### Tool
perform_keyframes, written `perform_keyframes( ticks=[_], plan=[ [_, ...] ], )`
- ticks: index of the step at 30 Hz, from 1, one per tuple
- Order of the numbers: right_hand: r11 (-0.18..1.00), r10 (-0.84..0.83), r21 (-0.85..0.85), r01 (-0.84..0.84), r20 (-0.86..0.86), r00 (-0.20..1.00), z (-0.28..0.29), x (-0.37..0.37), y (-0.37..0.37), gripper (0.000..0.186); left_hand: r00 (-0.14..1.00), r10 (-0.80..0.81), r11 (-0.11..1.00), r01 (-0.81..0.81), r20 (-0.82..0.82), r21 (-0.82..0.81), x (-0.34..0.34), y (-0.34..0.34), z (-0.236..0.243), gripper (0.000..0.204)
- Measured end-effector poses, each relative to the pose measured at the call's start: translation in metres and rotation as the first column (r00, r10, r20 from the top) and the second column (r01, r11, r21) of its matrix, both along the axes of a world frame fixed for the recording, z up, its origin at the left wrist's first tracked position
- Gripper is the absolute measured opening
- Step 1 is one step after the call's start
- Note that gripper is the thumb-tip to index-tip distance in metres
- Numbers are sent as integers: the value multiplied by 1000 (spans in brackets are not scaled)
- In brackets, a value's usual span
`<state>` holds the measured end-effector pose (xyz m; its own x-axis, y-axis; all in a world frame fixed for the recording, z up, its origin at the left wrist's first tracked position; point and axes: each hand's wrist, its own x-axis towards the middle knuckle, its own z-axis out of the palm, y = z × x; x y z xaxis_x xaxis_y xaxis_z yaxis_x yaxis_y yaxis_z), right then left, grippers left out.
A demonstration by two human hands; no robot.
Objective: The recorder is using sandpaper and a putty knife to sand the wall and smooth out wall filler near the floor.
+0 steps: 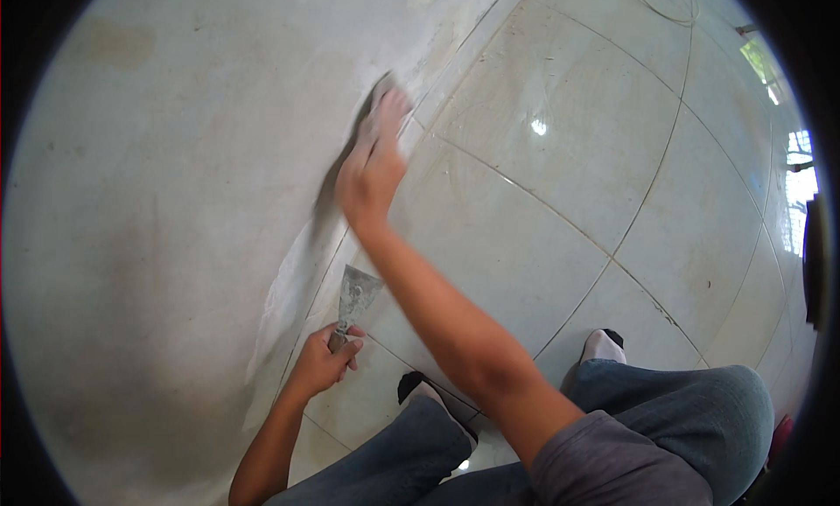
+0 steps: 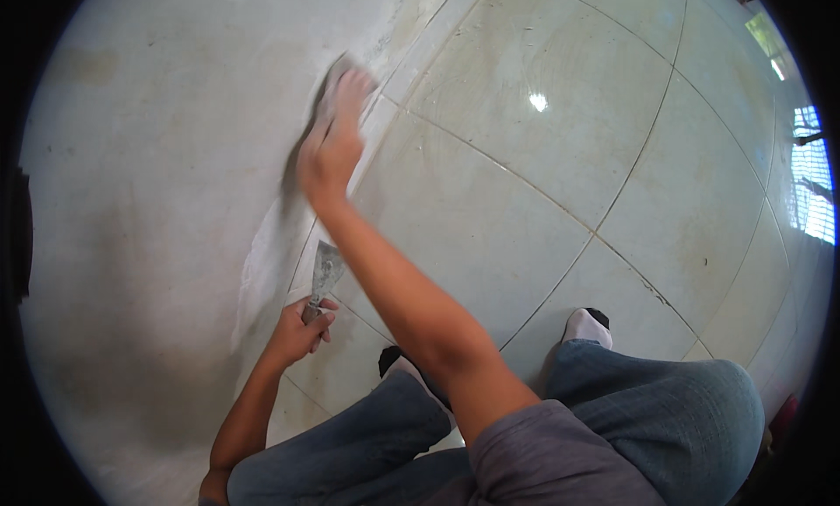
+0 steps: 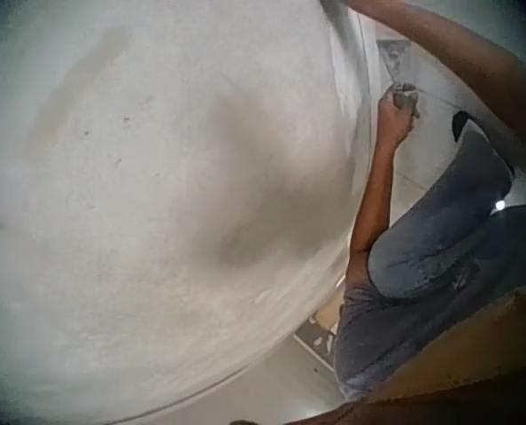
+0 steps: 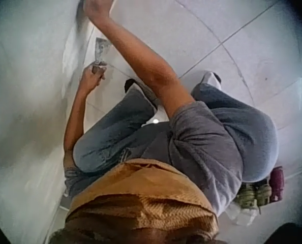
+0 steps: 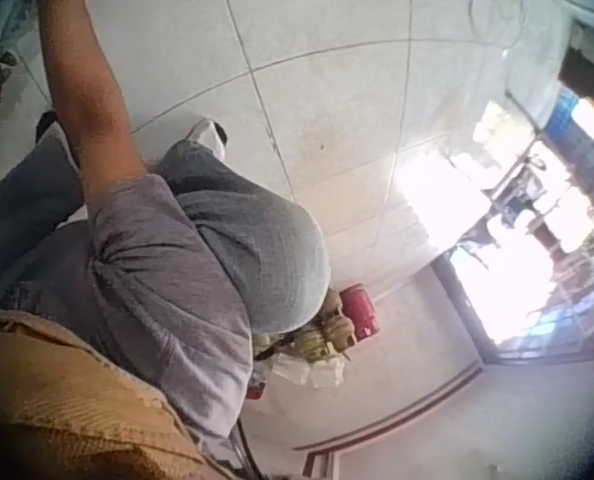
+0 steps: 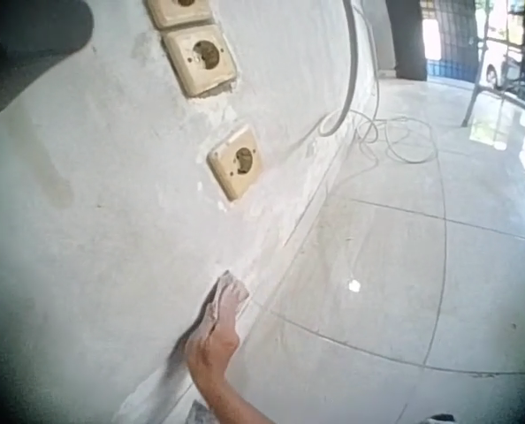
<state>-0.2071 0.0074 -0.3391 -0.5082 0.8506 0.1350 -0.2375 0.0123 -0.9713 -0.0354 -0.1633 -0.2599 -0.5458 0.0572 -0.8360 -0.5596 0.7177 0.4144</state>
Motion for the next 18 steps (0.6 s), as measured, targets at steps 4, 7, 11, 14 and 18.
perform_keyframes(
  ticks=[4, 7, 11, 14, 18],
  plan=[
    [996, -84, -16, 84, -26, 996, -1, -29, 29, 40, 995, -81, 997, 81, 65, -3, -8, 4, 6, 24],
    [939, -141, -292, 183, 157, 978, -2, -62, 104, 34, 999, -15, 999, 13, 42, 43, 0, 5, -7, 24],
    [885, -465, -18, 465, -27, 885, -42, -59, 108, 35, 997, -59, 998, 57, 43, 35, -2, 7, -10, 24],
    [894, -402, -171, 415, 107, 909, -44, -30, 99, 38, 998, -69, 997, 69, -4, 34, -1, 4, -11, 23],
    [950, -9, -302, 78, 224, 975, -24, -29, 84, 40, 998, -68, 997, 68, 3, 35, -3, 9, -13, 23]
  ],
)
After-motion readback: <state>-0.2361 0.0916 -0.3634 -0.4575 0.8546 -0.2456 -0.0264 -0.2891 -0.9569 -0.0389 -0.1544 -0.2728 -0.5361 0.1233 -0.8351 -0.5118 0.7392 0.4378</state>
